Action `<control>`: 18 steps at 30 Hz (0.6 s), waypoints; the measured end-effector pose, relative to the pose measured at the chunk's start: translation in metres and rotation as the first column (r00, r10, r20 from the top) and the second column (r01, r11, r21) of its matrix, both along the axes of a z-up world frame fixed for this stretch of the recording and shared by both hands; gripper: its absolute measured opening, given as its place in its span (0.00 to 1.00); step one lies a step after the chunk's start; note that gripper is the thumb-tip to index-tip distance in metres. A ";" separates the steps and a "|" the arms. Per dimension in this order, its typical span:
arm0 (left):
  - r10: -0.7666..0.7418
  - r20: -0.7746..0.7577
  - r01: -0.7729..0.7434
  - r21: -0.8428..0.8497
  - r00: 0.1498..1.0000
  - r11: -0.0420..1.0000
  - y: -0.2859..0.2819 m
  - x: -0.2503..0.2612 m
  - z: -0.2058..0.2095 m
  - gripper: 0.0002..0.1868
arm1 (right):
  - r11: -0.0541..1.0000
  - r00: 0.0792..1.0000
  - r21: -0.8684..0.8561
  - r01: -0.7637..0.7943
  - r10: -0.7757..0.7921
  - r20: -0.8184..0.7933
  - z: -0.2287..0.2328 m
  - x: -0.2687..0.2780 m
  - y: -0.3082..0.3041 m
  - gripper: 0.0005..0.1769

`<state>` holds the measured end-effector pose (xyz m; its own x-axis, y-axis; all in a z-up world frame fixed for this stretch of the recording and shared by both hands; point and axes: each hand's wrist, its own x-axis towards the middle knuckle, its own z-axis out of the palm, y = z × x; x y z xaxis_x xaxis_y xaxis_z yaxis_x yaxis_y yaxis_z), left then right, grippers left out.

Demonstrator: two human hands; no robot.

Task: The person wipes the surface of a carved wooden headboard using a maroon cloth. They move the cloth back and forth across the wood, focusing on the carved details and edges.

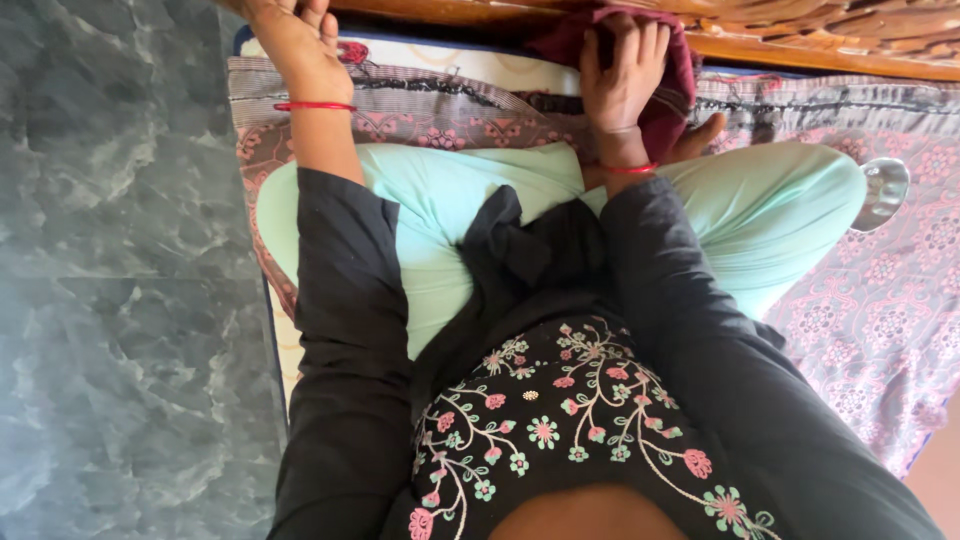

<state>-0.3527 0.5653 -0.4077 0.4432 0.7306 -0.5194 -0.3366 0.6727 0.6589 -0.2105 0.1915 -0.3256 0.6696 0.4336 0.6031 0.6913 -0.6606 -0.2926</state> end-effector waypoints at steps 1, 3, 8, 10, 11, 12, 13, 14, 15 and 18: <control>0.009 0.000 -0.009 -0.003 1.000 1.000 -0.001 0.001 0.000 0.25 | 1.000 1.000 0.021 -0.002 0.002 0.024 0.000 0.001 0.000 0.17; -0.022 0.004 0.022 0.038 1.000 0.999 0.000 -0.002 -0.002 0.22 | 0.998 0.998 0.063 -0.011 0.007 0.069 -0.001 -0.001 0.004 0.19; 0.011 0.001 -0.011 0.059 1.000 0.998 0.005 0.001 -0.022 0.26 | 0.991 0.998 -0.131 -0.038 0.043 0.038 0.005 -0.027 0.015 0.21; 0.015 0.047 -0.017 0.061 0.999 0.998 0.006 0.001 -0.032 0.29 | 0.979 0.998 -0.202 -0.040 0.050 0.047 0.007 -0.036 0.023 0.27; 0.022 0.026 -0.023 0.046 0.999 0.999 0.008 0.001 -0.038 0.28 | 0.968 0.998 -0.248 -0.043 0.053 0.033 0.008 -0.039 0.026 0.30; 0.029 0.004 -0.030 0.032 1.000 0.999 0.010 0.001 -0.044 0.28 | 0.955 0.998 -0.294 -0.048 0.056 0.018 0.008 -0.041 0.029 0.34; 0.039 -0.019 -0.039 0.017 0.999 0.999 0.013 0.000 -0.052 0.28 | 0.939 0.998 -0.338 -0.059 0.066 0.009 0.008 -0.043 0.031 0.36; 0.041 0.034 -0.042 0.025 0.999 0.999 0.013 -0.001 -0.062 0.27 | 0.922 0.997 -0.381 -0.070 0.075 -0.001 0.008 -0.043 0.032 0.38; 0.043 0.086 -0.047 0.036 0.995 0.998 0.013 0.000 -0.072 0.26 | 0.903 0.996 -0.422 -0.083 0.086 -0.011 0.007 -0.044 0.034 0.40; 0.049 0.162 -0.058 0.048 0.986 0.997 0.016 0.000 -0.088 0.25 | 0.909 0.983 -0.388 -0.153 0.098 -0.156 -0.001 -0.044 0.038 0.40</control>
